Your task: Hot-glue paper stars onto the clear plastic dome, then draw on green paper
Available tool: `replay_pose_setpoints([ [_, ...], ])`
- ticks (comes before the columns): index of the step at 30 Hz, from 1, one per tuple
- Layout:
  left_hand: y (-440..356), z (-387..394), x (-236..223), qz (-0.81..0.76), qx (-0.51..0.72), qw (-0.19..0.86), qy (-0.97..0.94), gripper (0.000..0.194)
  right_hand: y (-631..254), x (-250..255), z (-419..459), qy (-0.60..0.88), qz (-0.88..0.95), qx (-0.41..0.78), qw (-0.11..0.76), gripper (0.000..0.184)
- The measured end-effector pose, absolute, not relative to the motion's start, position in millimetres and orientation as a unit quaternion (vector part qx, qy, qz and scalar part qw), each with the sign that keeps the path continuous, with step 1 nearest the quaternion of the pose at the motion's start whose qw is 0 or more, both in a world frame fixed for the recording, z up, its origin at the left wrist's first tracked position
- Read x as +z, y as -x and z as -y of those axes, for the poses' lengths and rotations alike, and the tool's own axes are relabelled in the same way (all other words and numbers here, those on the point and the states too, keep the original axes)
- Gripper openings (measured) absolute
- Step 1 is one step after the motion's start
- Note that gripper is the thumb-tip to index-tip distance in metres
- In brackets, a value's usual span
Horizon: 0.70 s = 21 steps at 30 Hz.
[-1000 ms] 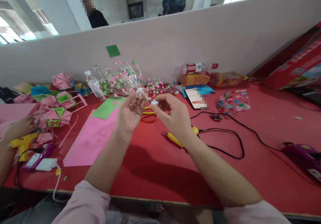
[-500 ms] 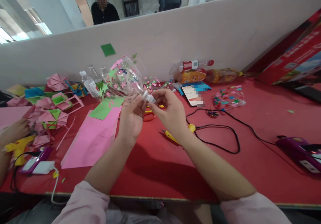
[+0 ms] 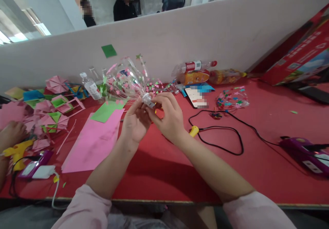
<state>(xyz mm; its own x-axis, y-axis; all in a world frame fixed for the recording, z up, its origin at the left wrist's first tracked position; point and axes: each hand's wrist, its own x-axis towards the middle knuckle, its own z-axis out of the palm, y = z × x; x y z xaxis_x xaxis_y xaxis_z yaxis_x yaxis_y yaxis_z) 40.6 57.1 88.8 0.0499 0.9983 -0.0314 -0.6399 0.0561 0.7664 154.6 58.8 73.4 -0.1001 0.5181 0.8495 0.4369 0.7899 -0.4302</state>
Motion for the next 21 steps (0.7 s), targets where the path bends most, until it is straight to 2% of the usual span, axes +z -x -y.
replay_pose_setpoints([
  [4,-39,-56,90,-0.285,0.627,0.67,-0.277,0.018,-157,77,-57,0.312,0.753,0.012,0.579,0.013],
  [7,-42,-53,93,-0.264,0.64,0.683,-0.236,0.021,-158,80,-55,0.337,0.742,0.052,0.577,0.009],
  [10,-45,-52,96,-0.248,0.646,0.687,-0.222,0.022,-157,83,-55,0.36,0.699,0.181,0.59,0.003],
  [14,-46,-53,95,-0.243,0.644,0.688,-0.231,0.019,-155,84,-60,0.338,0.625,0.38,0.592,0.006],
  [16,-46,-55,93,-0.241,0.642,0.695,-0.215,0.019,-156,85,-62,0.349,0.632,0.37,0.585,0.008],
  [21,-44,-55,93,-0.249,0.646,0.701,-0.172,0.024,-161,85,-60,0.369,0.714,0.17,0.57,0.004],
])
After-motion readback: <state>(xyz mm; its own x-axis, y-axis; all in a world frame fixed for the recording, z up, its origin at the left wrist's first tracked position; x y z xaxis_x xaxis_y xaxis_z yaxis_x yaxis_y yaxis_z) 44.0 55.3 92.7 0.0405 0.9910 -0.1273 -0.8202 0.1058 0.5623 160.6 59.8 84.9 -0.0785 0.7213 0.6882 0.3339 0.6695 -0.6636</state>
